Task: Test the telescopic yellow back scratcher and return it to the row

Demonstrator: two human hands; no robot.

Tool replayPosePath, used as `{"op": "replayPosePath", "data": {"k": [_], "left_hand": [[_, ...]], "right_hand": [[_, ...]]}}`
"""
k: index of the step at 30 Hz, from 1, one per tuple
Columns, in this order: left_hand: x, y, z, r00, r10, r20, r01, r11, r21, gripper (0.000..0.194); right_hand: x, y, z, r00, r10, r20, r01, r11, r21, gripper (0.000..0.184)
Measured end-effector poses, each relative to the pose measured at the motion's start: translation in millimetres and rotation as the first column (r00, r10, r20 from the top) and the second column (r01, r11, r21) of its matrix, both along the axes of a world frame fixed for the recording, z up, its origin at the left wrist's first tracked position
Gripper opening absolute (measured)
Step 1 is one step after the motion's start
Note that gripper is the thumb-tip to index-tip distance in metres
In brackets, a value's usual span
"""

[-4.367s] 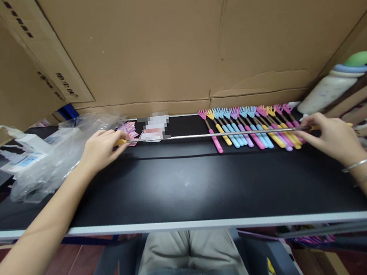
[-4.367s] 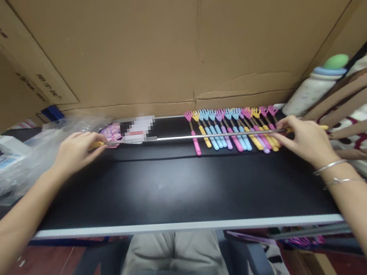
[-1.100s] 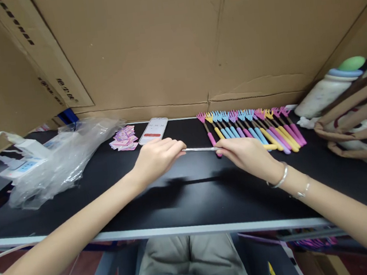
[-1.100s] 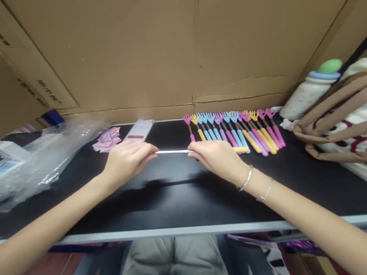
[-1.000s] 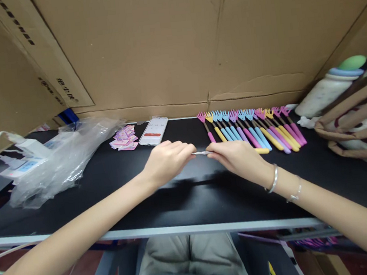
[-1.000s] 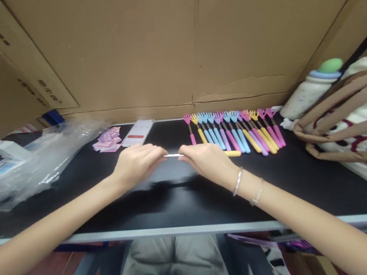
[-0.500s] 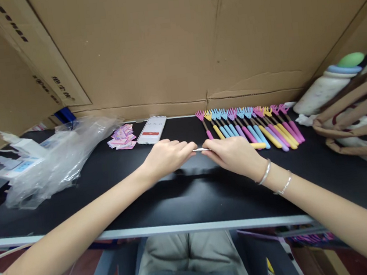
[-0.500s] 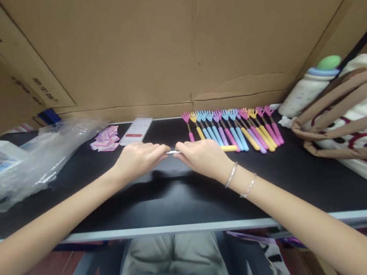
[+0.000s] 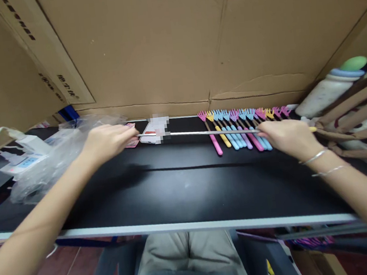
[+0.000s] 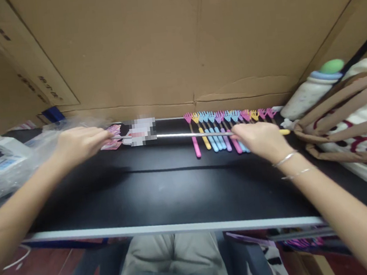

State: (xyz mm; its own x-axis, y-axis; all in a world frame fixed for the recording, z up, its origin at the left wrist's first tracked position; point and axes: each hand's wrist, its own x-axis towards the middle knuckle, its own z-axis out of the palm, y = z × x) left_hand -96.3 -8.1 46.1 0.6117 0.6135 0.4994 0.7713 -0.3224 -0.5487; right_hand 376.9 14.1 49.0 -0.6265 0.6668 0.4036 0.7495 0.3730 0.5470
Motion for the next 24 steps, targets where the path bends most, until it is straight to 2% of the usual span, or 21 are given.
{"op": "replayPosePath", "data": {"k": [2, 4, 8, 14, 19, 24], "left_hand": [[-29.4, -1.6, -0.6, 0.993, 0.111, -0.043, -0.112, 0.993, -0.027, 0.034], [-47.7, -3.8, -2.0, 0.984, 0.167, -0.06, -0.17, 0.984, -0.052, 0.033], [-53.6, -2.8, -5.2, 0.974, 0.224, -0.034, -0.226, 0.97, -0.087, 0.035], [-49.5, 2.0, -11.4, 0.971, 0.239, -0.017, -0.239, 0.959, -0.15, 0.041], [-53.6, -4.3, -14.9, 0.99, 0.142, 0.002, -0.141, 0.986, -0.093, 0.033], [-47.2, -5.0, -12.7, 0.995, 0.076, -0.061, -0.079, 0.995, -0.056, 0.027]], "right_hand": [[34.4, 6.0, 1.9, 0.989, -0.14, 0.044, 0.141, 0.989, -0.036, 0.04], [62.1, 9.1, 2.3, 0.969, -0.232, 0.081, 0.236, 0.97, -0.054, 0.033], [91.6, 12.6, -3.3, 0.959, -0.275, 0.075, 0.278, 0.96, -0.037, 0.027], [100.1, 16.3, -15.3, 0.966, -0.258, -0.013, 0.258, 0.966, -0.03, 0.032], [97.4, 1.6, -10.0, 0.96, -0.275, -0.045, 0.275, 0.962, -0.007, 0.031], [95.8, -6.8, -5.8, 0.956, -0.263, -0.13, 0.266, 0.964, 0.009, 0.032]]}}
